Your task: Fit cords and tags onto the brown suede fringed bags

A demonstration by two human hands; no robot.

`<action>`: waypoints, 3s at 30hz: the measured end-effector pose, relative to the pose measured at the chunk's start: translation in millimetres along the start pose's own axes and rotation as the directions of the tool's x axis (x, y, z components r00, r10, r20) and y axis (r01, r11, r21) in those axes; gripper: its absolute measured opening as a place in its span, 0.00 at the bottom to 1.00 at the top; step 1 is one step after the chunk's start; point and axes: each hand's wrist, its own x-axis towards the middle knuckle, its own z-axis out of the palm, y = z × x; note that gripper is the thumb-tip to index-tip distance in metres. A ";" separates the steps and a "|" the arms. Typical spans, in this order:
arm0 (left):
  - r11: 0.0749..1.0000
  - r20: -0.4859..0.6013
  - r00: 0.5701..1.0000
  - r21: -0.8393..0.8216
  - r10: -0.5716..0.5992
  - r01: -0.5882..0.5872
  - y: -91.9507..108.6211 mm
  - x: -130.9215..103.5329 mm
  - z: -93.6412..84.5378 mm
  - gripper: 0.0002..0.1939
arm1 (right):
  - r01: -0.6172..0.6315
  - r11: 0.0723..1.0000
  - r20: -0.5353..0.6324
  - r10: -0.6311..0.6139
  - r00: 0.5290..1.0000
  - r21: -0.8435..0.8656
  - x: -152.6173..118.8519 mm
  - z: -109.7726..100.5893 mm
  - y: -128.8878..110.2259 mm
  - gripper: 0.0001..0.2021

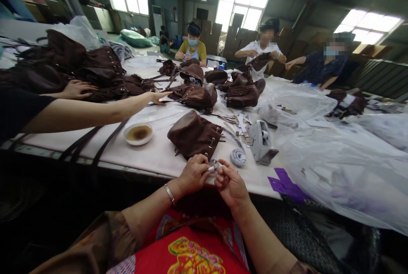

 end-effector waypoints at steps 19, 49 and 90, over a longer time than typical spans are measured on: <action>0.999 -0.013 1.000 0.048 0.007 -0.006 3.3 -0.9 3.5 0.09 | -0.029 0.985 -0.018 0.032 0.999 0.172 -3.1 -6.8 -8.0 0.16; 0.999 -0.007 0.999 0.003 0.053 -0.053 -1.0 6.4 7.0 0.07 | 0.169 0.931 -0.290 -0.268 0.919 -0.325 -45.0 -147.6 -9.6 0.15; 0.999 -0.011 0.999 -0.013 0.042 -0.042 -1.4 6.5 6.4 0.07 | -0.003 0.899 -0.547 -0.265 0.794 -0.439 -59.3 -120.5 -0.9 0.20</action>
